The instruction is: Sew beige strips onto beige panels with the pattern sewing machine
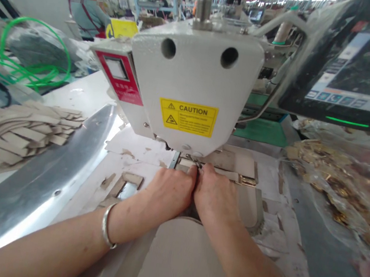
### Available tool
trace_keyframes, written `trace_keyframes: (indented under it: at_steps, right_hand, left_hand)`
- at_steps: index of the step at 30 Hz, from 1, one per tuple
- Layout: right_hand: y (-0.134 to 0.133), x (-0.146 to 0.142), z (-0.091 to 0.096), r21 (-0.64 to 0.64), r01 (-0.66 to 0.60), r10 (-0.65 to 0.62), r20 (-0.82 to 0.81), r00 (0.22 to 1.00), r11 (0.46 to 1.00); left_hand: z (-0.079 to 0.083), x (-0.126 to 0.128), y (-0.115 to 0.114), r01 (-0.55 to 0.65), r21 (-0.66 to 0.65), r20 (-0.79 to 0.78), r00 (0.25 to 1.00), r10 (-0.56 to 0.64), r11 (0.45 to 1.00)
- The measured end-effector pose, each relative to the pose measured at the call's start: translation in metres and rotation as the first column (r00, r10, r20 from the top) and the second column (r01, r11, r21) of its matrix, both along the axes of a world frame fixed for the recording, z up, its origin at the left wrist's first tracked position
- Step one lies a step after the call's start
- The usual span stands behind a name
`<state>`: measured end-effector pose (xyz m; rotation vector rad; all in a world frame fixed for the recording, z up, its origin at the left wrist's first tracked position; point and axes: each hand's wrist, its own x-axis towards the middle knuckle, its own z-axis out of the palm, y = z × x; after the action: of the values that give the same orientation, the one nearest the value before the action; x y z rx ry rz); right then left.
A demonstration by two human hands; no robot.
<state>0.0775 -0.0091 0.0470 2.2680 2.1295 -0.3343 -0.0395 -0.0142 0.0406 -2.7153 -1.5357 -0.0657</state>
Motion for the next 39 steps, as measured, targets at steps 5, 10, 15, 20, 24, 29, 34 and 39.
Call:
trace_keyframes:
  at_steps: [5, 10, 15, 20, 24, 29, 34, 39]
  right_hand:
    - [-0.002, -0.002, 0.0, 0.022, -0.003, 0.002, 0.028, 1.0, 1.0]
    - [-0.004, 0.0, 0.0, 0.042, 0.001, -0.002, 0.03, 1.0, 0.999]
    - [-0.005, -0.001, -0.001, 0.052, 0.005, -0.006, 0.029, 1.0, 0.999]
    - [-0.002, 0.003, 0.0, 0.1, 0.014, -0.017, 0.029, 0.999, 0.995]
    - [0.006, 0.006, -0.005, 0.184, 0.065, -0.072, 0.032, 0.997, 0.981]
    - [0.016, 0.014, -0.011, 0.286, 0.08, -0.056, -0.09, 0.994, 0.955]
    - [0.02, 0.054, 0.0, 0.346, 0.119, -0.004, -0.314, 0.949, 0.931]
    - [0.01, 0.114, 0.004, 0.329, 0.188, -0.06, -0.364, 0.93, 0.926]
  left_hand:
    - [0.0, 0.001, 0.001, -0.029, -0.04, -0.021, 0.999, 0.028, 0.999]
    - [0.001, 0.001, 0.001, -0.022, -0.056, -0.027, 0.999, 0.021, 0.998]
    - [0.004, 0.0, 0.001, 0.005, -0.064, -0.049, 0.999, -0.008, 0.998]
    - [0.001, 0.0, 0.001, -0.026, -0.051, -0.046, 0.999, 0.023, 0.998]
    - [-0.001, -0.001, 0.0, 0.018, -0.009, -0.033, 0.999, -0.018, 1.0]
    - [-0.004, 0.0, 0.001, -0.004, -0.011, -0.046, 0.999, 0.003, 1.0]
    - [-0.01, -0.002, 0.001, -0.014, 0.023, -0.051, 0.999, 0.015, 1.0]
    - [0.002, -0.009, 0.001, -0.018, -0.054, -0.122, 0.992, 0.012, 0.998]
